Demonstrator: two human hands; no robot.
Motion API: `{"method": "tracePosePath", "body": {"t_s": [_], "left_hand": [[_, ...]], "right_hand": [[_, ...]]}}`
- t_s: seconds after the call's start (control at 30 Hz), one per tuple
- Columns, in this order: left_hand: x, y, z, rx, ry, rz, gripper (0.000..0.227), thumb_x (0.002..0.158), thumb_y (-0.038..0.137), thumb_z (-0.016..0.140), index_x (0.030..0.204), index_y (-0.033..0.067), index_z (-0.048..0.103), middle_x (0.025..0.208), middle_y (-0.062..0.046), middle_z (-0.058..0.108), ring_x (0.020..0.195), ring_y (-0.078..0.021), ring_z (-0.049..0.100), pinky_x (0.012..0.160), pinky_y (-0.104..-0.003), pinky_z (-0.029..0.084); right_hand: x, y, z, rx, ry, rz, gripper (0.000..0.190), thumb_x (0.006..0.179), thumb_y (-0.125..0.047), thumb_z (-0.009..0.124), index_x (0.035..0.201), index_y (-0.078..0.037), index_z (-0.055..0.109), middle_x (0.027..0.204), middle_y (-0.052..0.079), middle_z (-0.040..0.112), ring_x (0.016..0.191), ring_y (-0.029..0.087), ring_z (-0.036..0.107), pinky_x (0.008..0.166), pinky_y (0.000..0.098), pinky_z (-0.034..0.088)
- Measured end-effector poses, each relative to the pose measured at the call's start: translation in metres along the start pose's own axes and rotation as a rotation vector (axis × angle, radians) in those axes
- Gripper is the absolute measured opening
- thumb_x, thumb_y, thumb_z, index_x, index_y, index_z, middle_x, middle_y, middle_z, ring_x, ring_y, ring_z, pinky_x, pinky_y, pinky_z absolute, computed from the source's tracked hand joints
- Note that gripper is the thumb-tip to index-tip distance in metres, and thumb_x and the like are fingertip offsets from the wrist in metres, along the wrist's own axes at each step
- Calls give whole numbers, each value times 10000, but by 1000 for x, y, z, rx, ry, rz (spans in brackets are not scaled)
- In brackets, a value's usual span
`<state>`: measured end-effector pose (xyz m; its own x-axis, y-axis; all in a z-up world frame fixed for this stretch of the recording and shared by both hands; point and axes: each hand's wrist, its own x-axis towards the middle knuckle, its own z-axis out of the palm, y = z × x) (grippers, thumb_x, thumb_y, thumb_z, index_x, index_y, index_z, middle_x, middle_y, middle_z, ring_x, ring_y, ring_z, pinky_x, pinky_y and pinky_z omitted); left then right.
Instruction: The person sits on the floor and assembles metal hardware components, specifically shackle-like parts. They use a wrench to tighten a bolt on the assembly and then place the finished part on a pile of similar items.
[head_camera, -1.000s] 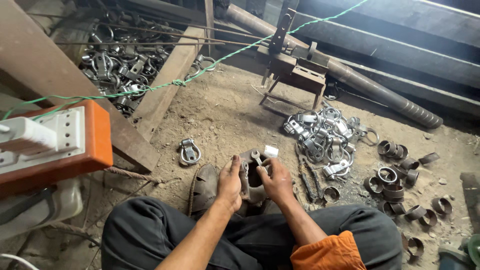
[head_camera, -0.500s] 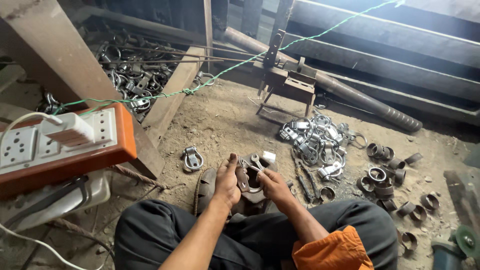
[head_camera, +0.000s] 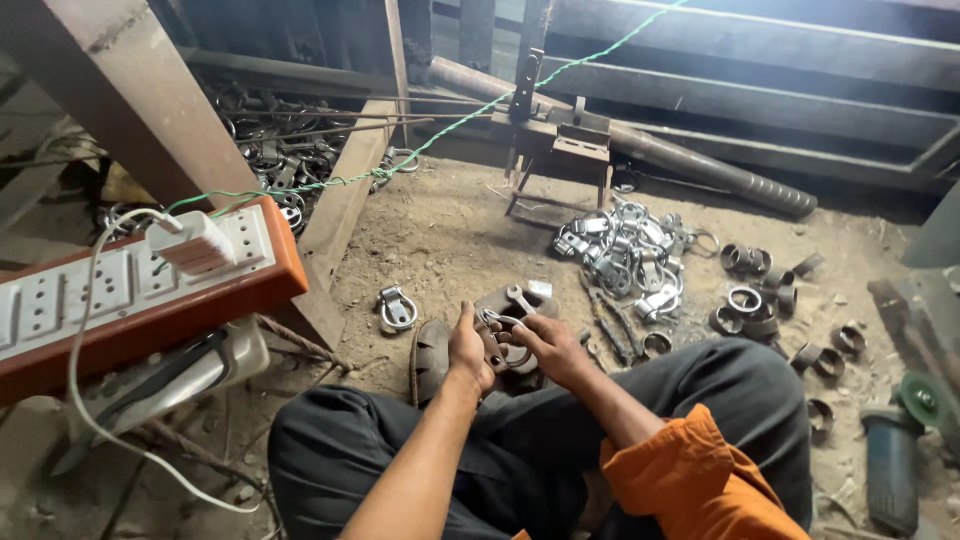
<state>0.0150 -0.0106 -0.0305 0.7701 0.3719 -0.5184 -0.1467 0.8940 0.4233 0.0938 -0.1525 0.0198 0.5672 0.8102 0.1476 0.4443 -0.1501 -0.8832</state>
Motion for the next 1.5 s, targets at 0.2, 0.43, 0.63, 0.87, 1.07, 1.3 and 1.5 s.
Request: {"method": "tracePosePath", "body": {"t_s": [0.2,0.43,0.63,0.87,1.07,1.3,1.5], "left_hand": [[-14,-5,15,126,273,199,411,948,522,652,811,149,550,628,13,545,458,-118,498,376,-265,339],[-45,-22,61,129,189,273,212,890,293,736,895,134,596,697,0,558,463,-122,532,371,-268,376],[-47,-26,55,237,202,309,181,884,232,743,920,100,626,703,-14,577,474,-125,540,375,-268,386],[-55,-22,55,324,189,319,165,855,190,737,946,93,639,722,-30,633,511,-143,587,408,-286,423],[-34,-31,46,384,172,289,188,838,180,748,980,81,674,760,-32,659,561,-149,620,451,-291,453],[-8,-42,28,640,85,132,153,813,192,786,885,70,728,758,-39,659,562,-146,594,485,-293,473],[-4,-44,31,677,137,31,257,838,315,788,894,104,651,723,2,599,552,-125,573,411,-318,382]], "right_hand": [[-4,-16,7,-242,36,105,289,1002,-287,651,941,-17,731,741,164,695,658,263,654,612,366,499],[-20,-31,-12,8,221,40,324,1029,-284,578,886,-36,729,770,94,764,708,187,749,658,324,566],[-26,-37,-18,-169,189,-41,300,1020,-274,604,916,-29,743,841,118,760,751,192,740,673,335,560],[-25,-37,-17,-59,128,43,276,990,-288,616,990,-46,749,869,94,790,791,156,776,671,305,586],[-30,-30,-32,-126,69,73,271,943,-300,703,1010,-43,754,711,104,709,627,160,639,585,336,506],[-59,3,-63,-137,-21,156,306,875,-348,760,941,-49,761,632,86,649,565,145,531,535,327,439],[-36,43,-60,-194,-56,124,282,902,-340,706,997,-79,758,775,114,731,669,210,688,611,362,513]]}}
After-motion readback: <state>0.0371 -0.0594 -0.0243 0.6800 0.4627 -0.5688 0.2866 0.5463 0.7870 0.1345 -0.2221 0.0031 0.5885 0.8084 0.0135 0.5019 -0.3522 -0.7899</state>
